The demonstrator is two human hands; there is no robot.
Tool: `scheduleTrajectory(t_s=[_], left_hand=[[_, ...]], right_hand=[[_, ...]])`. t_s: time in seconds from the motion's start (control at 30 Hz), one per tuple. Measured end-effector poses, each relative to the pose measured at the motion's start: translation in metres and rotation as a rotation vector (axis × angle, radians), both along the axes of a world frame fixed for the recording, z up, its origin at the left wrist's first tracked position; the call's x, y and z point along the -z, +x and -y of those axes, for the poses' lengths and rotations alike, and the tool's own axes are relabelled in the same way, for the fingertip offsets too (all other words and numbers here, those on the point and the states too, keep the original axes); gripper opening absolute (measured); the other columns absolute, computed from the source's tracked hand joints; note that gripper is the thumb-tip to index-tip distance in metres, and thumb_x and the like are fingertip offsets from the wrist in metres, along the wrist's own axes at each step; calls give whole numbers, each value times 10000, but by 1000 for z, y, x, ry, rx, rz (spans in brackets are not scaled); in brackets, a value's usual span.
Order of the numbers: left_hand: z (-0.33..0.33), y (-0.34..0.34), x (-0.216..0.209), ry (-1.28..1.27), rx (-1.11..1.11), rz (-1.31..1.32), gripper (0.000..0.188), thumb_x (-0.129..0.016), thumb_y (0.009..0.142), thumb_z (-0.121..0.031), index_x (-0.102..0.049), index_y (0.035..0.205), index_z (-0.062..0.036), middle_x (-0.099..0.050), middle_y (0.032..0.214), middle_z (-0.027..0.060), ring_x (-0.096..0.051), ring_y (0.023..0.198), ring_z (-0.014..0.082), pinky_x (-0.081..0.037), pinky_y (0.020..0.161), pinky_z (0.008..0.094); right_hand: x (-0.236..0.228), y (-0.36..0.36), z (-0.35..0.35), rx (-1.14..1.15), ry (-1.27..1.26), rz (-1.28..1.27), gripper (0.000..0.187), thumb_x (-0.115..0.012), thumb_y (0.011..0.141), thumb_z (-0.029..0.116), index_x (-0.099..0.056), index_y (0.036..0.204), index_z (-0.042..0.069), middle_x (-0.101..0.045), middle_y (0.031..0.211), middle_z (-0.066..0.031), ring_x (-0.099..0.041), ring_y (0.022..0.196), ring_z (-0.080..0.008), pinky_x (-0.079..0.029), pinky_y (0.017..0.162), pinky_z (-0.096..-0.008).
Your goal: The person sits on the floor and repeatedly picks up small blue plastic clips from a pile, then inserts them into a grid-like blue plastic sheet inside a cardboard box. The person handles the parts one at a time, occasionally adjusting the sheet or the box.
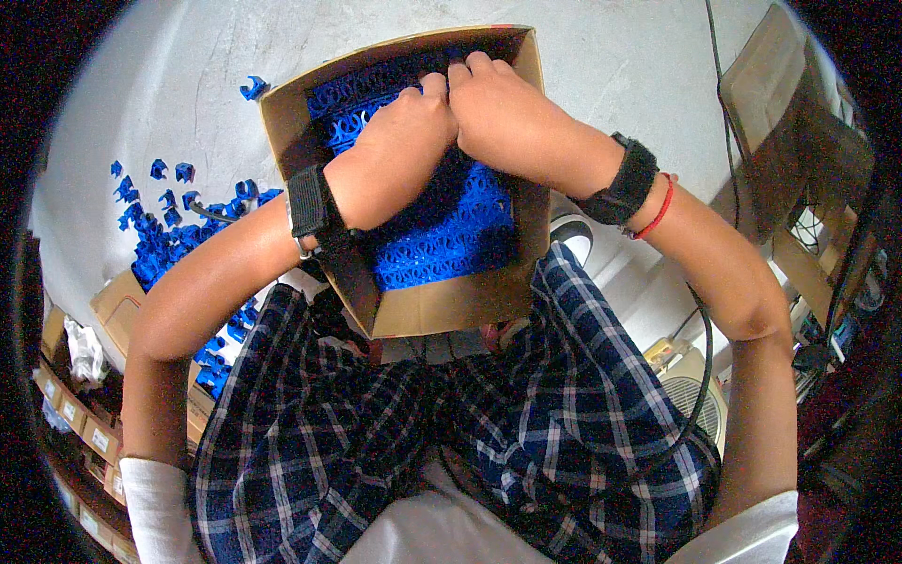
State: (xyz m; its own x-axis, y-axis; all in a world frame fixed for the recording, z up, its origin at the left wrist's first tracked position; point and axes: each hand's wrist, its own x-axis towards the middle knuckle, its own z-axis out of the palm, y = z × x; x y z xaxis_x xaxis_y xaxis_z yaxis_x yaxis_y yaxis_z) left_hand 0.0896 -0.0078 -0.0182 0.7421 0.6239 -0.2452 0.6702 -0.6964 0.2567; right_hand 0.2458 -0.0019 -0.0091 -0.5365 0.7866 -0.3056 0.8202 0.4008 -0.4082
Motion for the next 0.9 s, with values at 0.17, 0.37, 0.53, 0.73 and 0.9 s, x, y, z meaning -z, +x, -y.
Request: scheduleTrajectory(t_s=[0.17, 0.37, 0.53, 0.73, 0.9], left_hand=[[0, 1, -2, 20, 36, -60, 367, -664, 705, -30, -597, 1028, 132, -578, 1032, 243, -647, 889, 254, -565, 716, 259], [1, 3, 0, 9, 4, -52, 373, -671, 699, -37, -599, 1026, 127, -578, 1021, 236, -647, 885, 252, -565, 710, 260], [1, 2, 1, 11, -6, -36, 377, -665, 703, -33, -592, 1032, 137, -580, 1022, 239, -655, 888, 256, -571, 701, 267], [-1, 1, 2, 12, -16, -9, 415, -658, 710, -32, -573, 1069, 158, -583, 1028, 246, -663, 882, 256, -574, 696, 264], [1, 0, 2, 41, -4, -11, 440, -658, 709, -33, -567, 1090, 166, -583, 1037, 256, -661, 890, 260, -574, 699, 266]], right_hand=[[0, -5, 8, 177, -21, -104, 378, -510, 836, 16, -481, 1194, -100, -527, 1141, -292, -517, 1086, -450, -420, 986, -457], [11, -2, 9, 235, 13, -178, 318, -533, 804, 57, -539, 1080, -99, -555, 1065, -295, -535, 1016, -447, -435, 935, -493], [11, -1, 6, 154, 19, -216, 369, -535, 821, 86, -567, 1152, -73, -552, 1150, -303, -496, 1105, -447, -401, 985, -487], [7, -3, 7, 257, 4, -98, 507, -481, 814, -29, -525, 1317, 21, -507, 1224, -254, -473, 1169, -437, -380, 1041, -448], [8, -3, 7, 288, -56, -78, 520, -484, 804, -16, -520, 1322, 22, -503, 1233, -256, -472, 1173, -441, -376, 1047, -446]])
